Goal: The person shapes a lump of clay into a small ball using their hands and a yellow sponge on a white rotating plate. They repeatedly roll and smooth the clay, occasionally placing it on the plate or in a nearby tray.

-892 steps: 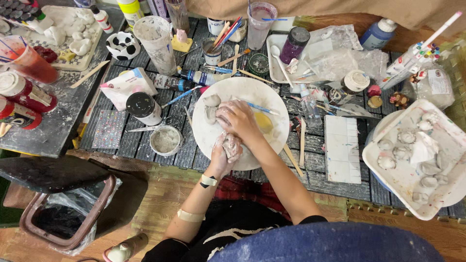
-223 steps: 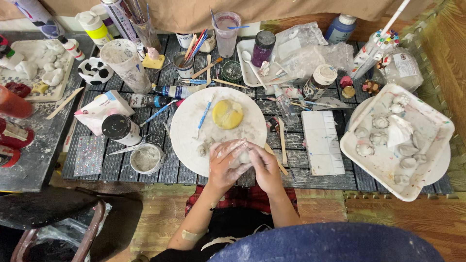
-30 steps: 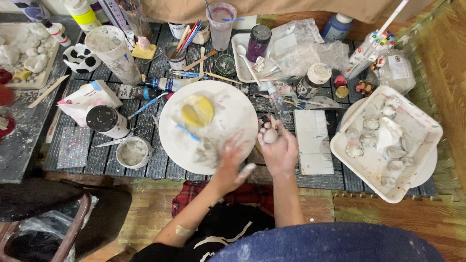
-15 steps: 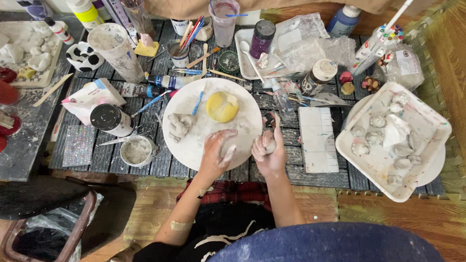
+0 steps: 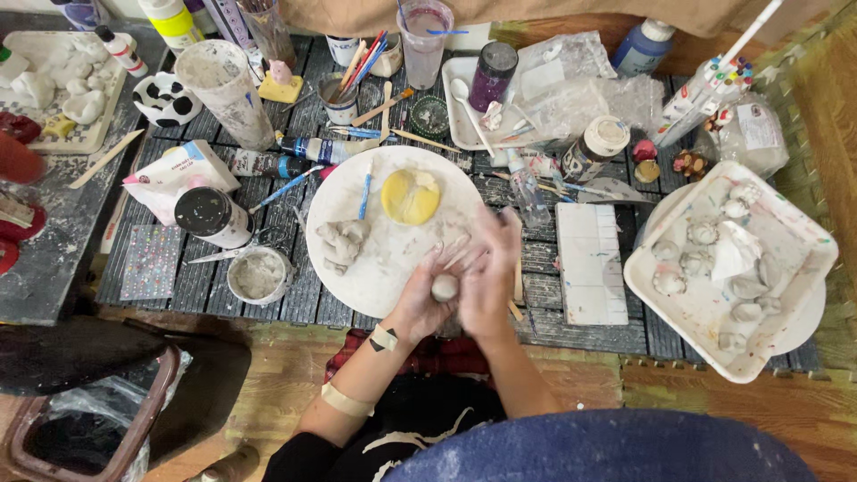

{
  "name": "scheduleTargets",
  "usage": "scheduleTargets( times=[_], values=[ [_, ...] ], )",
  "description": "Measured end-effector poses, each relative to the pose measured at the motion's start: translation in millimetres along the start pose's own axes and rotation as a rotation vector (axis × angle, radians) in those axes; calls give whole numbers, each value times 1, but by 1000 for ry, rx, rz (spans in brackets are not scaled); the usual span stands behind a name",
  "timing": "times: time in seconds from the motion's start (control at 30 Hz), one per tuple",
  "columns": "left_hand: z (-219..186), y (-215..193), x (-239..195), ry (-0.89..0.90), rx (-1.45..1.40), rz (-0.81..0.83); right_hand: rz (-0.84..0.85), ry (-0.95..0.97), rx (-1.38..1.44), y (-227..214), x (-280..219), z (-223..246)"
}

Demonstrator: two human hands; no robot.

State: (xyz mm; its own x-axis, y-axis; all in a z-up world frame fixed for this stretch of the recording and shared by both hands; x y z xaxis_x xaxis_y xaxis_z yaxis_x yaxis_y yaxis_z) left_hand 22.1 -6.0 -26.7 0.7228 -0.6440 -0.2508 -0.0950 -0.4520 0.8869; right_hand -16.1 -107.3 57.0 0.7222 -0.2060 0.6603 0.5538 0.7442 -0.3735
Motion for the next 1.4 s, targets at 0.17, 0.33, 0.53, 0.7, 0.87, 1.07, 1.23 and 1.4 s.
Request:
scheduleTargets(
  times=[0.17,0.33,0.53,0.7,0.87,1.07,1.23,1.4],
  values=[
    [8,-18,8,113,236,73,185,-71,-121,5,-8,-8],
    [6,-11,0,297,305,98,211,-180,-182,44,-11,-37],
    [-7,18,-12,375,387,209,69,-202,28,39,-28,-28],
    [15,34,-11,526,265,447,169,-496,-134,33,-37,-19],
    [-18,24,-5,269,325,238,170,-205,-2,36,-20,-35],
    [-12,31,3,222,338,424,106,-408,-289,36,-24,-2],
    [-13,35,-7,358,342,293,104,-273,123,20,0,-43],
    [-10,57,0,655,753,502,-9,-254,-30,19,-29,-50]
  ],
)
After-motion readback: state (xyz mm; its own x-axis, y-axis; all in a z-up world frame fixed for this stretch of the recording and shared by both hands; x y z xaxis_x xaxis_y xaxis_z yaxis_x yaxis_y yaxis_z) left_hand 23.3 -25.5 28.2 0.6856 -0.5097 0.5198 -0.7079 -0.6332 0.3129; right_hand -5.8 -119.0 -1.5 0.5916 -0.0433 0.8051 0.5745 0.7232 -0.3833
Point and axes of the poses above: each hand's wrist, its own x-axis towards the middle knuckle, its own y-axis out of the palm, z = x × y, the point moved 1 cm from there along x, towards the middle knuckle, and after that the axes turned 3 degrees about -x, right-handed, at the moved point
